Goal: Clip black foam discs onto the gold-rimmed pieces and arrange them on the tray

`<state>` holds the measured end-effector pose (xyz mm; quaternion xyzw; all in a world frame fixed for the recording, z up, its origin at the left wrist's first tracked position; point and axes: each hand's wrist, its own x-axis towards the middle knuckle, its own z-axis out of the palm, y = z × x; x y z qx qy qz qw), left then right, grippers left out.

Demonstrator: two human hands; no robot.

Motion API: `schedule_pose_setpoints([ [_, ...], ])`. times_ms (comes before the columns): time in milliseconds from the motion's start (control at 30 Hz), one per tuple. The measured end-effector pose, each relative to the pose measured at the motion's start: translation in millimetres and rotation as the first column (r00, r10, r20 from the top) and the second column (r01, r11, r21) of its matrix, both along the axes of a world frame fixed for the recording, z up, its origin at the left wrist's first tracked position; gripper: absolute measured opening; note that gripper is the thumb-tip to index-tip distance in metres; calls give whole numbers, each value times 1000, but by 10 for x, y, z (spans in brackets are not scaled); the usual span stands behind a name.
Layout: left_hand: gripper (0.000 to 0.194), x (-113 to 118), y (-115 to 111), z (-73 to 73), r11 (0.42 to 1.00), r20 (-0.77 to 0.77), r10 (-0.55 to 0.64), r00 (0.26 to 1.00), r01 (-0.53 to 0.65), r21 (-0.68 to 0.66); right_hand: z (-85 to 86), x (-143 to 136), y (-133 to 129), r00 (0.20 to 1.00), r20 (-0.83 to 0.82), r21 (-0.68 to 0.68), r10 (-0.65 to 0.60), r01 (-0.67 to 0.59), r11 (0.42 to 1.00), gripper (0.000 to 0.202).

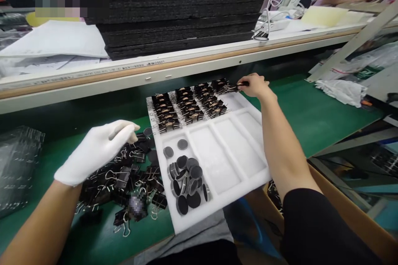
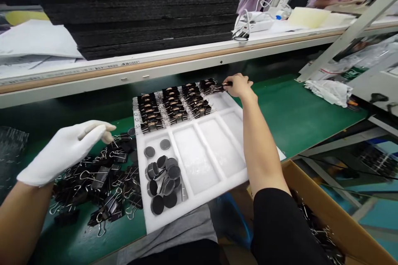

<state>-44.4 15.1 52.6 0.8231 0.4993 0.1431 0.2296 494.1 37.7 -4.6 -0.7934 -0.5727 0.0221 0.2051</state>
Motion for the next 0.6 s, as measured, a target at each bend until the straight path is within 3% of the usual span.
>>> schedule_pose_setpoints([
  [200,48,-1,15,-1,1000,-38,14,999,-14,-4,-288,71,176,998,14,-66,58,-57,996,31],
  [600,48,-13,47,-31,1000,-54,-12,998,11,-23,-505,74,220,996,5,-52,94,-94,994,34],
])
